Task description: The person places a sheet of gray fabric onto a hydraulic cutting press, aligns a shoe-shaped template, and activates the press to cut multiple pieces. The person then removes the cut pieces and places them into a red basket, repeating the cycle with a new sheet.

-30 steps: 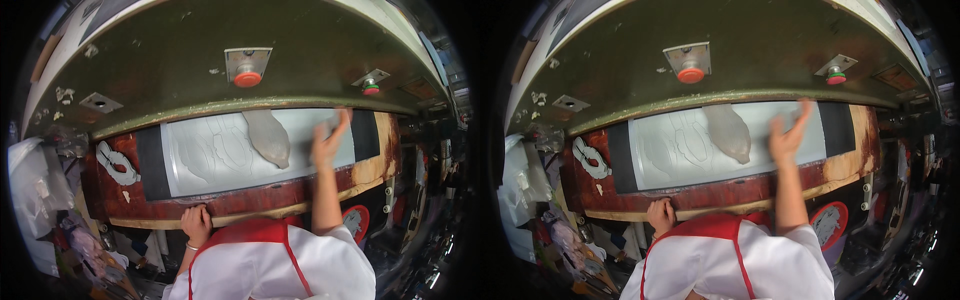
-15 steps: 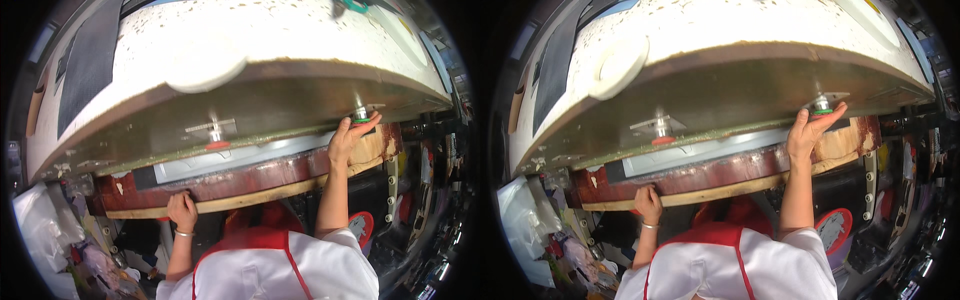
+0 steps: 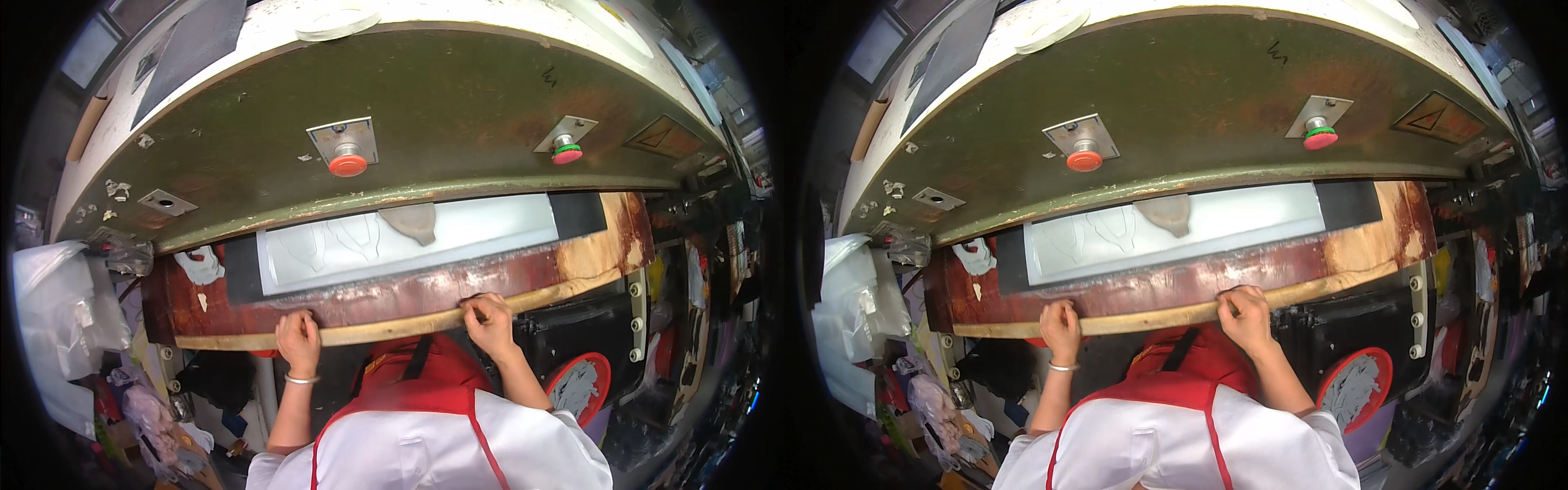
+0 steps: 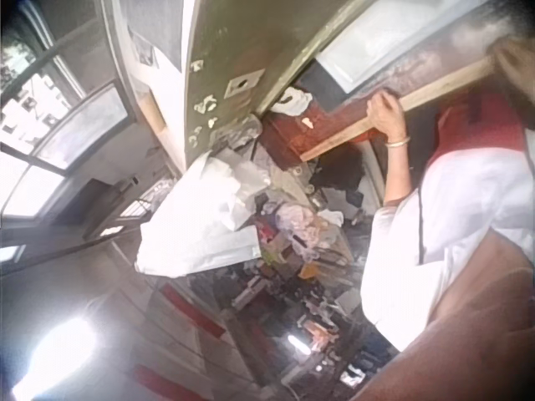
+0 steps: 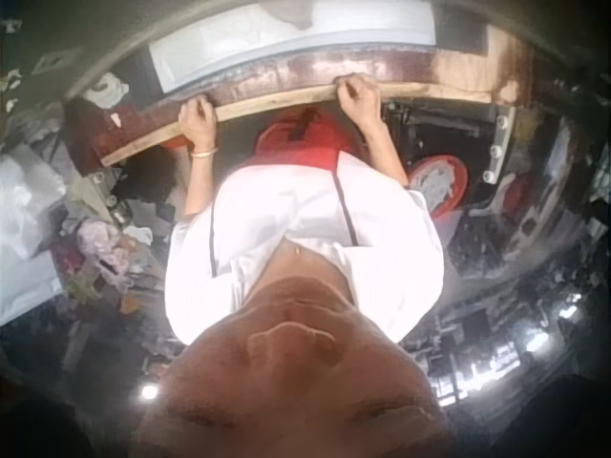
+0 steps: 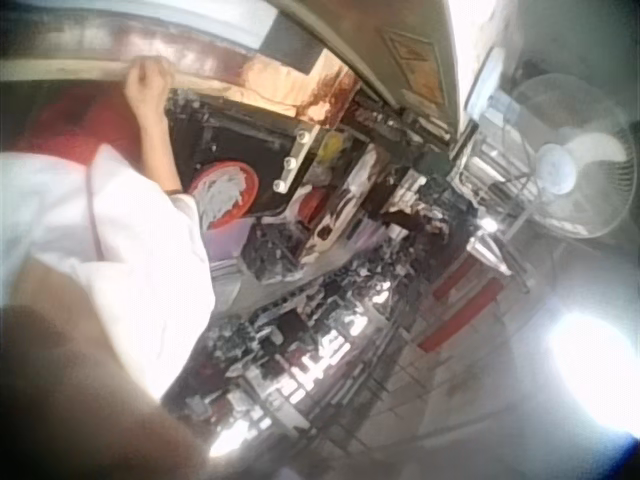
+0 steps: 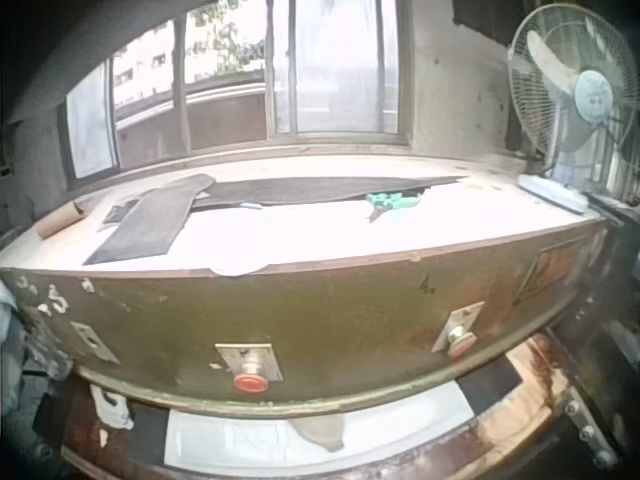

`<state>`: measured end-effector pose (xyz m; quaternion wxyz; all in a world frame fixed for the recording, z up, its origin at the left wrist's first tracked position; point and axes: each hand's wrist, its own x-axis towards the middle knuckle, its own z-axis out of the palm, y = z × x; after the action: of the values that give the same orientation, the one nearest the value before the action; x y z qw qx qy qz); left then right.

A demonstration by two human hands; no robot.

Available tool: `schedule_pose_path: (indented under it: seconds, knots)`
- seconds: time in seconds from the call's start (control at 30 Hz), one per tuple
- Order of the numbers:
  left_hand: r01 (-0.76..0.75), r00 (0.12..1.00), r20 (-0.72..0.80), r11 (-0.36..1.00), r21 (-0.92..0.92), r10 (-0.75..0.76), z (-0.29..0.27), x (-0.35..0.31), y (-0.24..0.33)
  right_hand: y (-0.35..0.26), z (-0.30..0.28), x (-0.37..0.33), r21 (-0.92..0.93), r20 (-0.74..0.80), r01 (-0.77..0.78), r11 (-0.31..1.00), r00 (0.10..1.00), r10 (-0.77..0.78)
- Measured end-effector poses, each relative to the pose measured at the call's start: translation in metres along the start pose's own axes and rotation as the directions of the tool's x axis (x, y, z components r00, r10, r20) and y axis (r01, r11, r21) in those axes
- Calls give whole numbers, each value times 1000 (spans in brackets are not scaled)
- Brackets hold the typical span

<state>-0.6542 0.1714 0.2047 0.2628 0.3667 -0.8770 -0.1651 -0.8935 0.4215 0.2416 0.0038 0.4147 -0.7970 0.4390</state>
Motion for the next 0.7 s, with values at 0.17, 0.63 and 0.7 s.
schedule_pose_path:
  seconds: [0.17, 0.63, 0.7]
  knots:
    - [-14, 998, 64, 998, 55, 11, -25, -58, 4, -21, 30, 43, -153, -80, -90, 984, 994, 79]
    - [0, 947, 322, 999, 49, -15, -64, -147, 4, -24, -14, -4, 74, -115, -351, 933, 927, 358]
    - [-30, 955, 297, 999, 34, 19, -63, -143, 4, -17, -10, -7, -109, -155, -255, 961, 959, 237]
